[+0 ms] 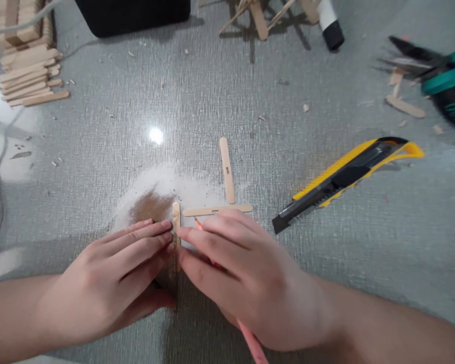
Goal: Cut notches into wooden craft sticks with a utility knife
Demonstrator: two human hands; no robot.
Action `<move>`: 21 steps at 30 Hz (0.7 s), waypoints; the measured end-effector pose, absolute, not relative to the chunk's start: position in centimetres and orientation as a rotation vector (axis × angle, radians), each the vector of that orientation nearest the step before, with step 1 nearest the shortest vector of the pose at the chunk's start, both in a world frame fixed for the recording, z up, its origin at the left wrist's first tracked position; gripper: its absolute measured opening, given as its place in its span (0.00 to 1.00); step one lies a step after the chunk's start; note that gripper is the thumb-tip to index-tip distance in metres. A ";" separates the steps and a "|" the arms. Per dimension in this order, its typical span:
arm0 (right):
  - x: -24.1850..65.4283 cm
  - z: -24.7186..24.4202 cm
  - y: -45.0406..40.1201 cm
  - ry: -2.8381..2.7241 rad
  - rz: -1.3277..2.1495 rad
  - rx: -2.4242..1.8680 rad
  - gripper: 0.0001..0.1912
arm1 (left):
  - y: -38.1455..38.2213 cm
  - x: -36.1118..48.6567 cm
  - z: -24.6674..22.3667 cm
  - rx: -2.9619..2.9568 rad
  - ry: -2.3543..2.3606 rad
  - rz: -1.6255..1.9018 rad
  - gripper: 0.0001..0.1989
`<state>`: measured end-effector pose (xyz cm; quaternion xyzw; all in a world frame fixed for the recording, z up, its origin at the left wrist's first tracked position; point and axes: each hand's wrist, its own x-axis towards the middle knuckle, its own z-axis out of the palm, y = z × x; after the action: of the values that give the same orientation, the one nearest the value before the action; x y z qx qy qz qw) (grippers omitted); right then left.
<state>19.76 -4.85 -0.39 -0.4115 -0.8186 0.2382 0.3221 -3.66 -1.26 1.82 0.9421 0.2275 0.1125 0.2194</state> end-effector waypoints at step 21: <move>19.4 0.0 -3.6 -1.925 0.934 -1.193 0.13 | -1.2 -3.4 1.9 2.600 0.630 0.313 0.16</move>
<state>19.41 -3.56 -0.04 -0.4583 -0.7392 0.3585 0.3391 -3.36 -1.18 1.93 0.9412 0.2281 0.1133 0.2221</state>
